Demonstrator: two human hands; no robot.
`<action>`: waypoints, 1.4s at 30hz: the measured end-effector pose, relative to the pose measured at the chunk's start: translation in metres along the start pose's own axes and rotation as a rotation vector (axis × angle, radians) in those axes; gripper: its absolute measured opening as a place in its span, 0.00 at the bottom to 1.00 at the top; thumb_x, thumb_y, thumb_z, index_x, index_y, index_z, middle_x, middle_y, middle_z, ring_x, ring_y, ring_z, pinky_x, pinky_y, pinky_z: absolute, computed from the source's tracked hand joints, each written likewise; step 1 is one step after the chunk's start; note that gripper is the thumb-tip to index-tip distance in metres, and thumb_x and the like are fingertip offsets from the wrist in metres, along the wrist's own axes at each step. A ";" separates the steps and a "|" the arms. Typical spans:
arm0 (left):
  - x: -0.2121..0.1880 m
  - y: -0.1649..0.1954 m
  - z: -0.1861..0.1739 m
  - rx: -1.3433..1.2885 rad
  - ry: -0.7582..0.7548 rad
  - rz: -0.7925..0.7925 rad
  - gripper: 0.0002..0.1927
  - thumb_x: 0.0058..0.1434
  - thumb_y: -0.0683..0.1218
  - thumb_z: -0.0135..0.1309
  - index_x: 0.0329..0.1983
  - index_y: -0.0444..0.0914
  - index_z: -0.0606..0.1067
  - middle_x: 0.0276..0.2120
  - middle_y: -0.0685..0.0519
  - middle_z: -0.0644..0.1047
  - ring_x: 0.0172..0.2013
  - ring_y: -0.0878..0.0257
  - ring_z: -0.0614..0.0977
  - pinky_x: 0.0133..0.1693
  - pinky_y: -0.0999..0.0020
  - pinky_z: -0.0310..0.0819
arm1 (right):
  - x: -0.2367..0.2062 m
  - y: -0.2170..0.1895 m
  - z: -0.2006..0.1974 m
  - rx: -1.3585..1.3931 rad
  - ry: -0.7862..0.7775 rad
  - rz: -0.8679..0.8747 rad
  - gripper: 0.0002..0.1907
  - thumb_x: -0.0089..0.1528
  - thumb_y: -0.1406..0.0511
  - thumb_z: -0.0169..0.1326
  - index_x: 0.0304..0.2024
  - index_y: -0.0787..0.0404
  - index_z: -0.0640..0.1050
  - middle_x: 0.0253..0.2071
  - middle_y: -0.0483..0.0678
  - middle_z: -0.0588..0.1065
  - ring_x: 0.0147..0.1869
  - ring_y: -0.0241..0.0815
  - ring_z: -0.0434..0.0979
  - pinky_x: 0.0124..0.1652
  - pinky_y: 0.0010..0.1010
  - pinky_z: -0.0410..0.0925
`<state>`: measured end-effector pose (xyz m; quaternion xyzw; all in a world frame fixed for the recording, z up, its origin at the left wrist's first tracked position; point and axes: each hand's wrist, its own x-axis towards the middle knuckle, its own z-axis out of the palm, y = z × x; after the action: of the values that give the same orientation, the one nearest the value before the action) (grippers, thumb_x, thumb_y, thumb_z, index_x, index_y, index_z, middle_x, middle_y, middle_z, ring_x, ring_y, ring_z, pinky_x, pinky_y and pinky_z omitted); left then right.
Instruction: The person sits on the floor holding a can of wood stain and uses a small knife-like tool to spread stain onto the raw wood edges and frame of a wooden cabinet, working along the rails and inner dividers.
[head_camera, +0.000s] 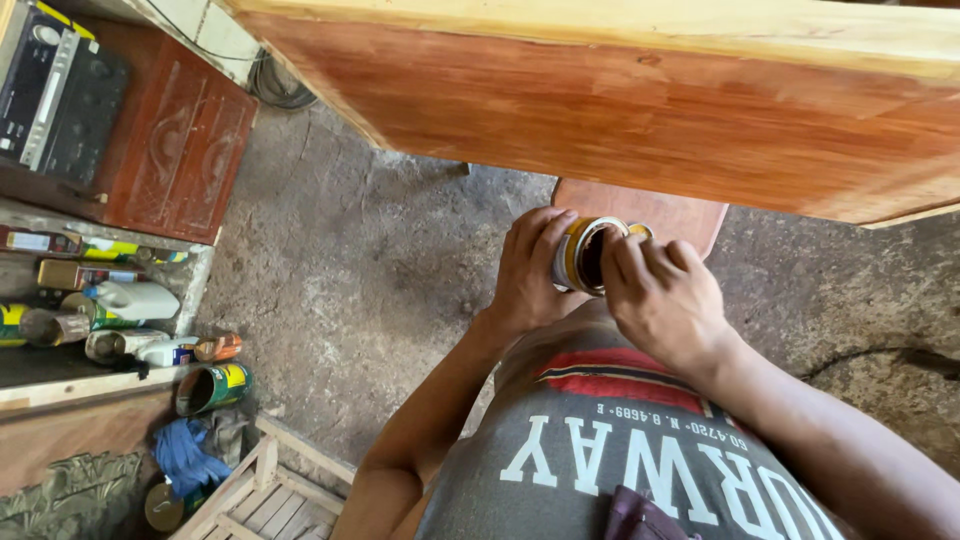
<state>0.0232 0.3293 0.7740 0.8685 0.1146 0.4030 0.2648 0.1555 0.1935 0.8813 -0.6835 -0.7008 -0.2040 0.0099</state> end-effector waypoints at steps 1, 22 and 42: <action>0.002 0.002 0.002 0.011 0.000 -0.005 0.48 0.46 0.48 0.74 0.67 0.36 0.62 0.59 0.42 0.68 0.60 0.42 0.72 0.64 0.47 0.67 | 0.001 0.001 0.003 -0.032 0.008 -0.035 0.22 0.52 0.63 0.53 0.47 0.67 0.80 0.41 0.49 0.76 0.38 0.39 0.77 0.38 0.30 0.66; 0.013 0.006 0.030 -0.006 -0.102 -0.014 0.53 0.39 0.47 0.76 0.68 0.39 0.63 0.59 0.43 0.68 0.61 0.43 0.71 0.63 0.47 0.65 | -0.037 0.032 0.034 0.337 0.188 0.045 0.12 0.54 0.67 0.56 0.40 0.63 0.79 0.31 0.44 0.73 0.35 0.40 0.77 0.35 0.33 0.64; 0.030 -0.003 0.036 -0.129 -0.062 0.026 0.51 0.42 0.46 0.75 0.68 0.35 0.61 0.63 0.41 0.68 0.66 0.42 0.70 0.70 0.48 0.66 | -0.062 0.044 -0.002 0.461 0.238 0.519 0.08 0.57 0.69 0.62 0.39 0.55 0.83 0.30 0.43 0.75 0.35 0.44 0.76 0.42 0.37 0.64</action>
<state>0.0701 0.3313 0.7721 0.8631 0.0692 0.3860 0.3184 0.2010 0.1332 0.8773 -0.7898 -0.5254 -0.1096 0.2967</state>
